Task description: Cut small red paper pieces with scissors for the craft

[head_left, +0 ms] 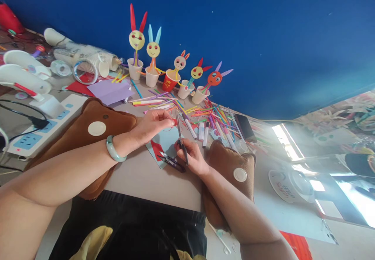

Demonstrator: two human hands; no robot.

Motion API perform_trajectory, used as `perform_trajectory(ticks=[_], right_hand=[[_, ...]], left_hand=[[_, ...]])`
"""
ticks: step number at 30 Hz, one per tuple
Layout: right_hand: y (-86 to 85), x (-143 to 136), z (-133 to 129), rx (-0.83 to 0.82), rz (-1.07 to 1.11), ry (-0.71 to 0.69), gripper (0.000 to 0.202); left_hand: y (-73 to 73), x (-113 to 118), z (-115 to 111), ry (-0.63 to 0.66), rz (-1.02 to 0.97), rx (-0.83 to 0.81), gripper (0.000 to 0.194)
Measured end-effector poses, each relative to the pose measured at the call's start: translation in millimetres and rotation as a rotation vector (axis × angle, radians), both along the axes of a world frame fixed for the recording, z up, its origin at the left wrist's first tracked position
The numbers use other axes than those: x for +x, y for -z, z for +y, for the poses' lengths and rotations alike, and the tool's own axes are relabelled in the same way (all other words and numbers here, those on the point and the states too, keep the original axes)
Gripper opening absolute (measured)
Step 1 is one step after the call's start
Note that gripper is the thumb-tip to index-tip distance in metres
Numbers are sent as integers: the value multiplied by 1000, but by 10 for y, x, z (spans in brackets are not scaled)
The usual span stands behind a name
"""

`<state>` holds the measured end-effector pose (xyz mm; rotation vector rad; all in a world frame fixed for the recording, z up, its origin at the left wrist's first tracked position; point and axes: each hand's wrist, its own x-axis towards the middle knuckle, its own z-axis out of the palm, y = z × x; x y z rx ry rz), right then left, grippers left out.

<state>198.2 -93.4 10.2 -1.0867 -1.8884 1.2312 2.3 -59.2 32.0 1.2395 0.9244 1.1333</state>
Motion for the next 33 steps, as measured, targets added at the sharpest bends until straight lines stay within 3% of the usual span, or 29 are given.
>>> perform_trajectory(ticks=[33], right_hand=[[42, 33, 24, 59, -22, -37, 55]], left_hand=[[68, -6, 23, -18, -62, 2, 17]])
